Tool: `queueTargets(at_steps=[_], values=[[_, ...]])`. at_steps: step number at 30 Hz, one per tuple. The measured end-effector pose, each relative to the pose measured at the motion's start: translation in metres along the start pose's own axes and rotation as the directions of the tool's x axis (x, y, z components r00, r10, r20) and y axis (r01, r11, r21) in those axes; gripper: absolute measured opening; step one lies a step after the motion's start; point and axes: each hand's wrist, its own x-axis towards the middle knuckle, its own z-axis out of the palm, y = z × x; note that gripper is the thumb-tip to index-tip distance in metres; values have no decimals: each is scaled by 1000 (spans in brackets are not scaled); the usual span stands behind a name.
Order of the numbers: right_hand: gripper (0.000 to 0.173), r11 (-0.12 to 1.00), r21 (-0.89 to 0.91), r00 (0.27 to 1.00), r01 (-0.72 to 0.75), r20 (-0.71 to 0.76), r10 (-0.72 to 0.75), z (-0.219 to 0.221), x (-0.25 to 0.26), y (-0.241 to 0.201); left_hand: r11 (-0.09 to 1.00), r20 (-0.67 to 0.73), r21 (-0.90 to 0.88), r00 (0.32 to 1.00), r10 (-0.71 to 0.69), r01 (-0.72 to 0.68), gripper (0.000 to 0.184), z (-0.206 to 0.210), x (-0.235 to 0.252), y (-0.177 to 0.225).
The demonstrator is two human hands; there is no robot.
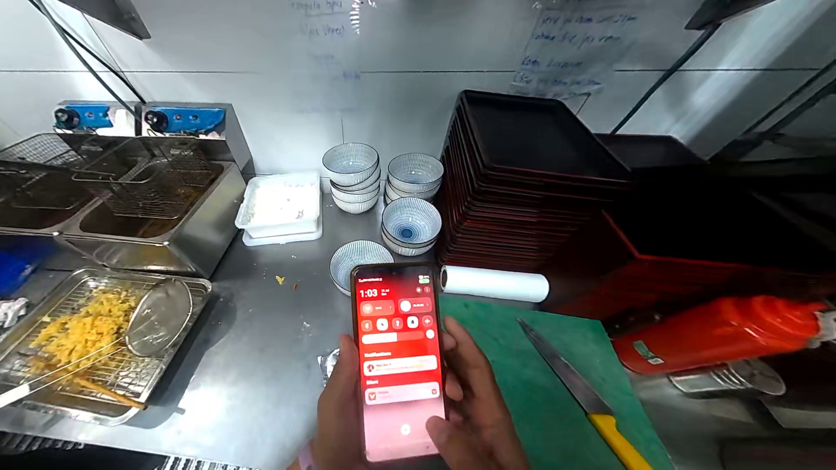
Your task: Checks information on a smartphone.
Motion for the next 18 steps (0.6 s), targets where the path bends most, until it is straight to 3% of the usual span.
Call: queueTargets(at_steps=[18], values=[[76,999,-42,1000,-9,18,10,2,5,0,999,28,-37,1000,13,-12,57,-6,-1,2]])
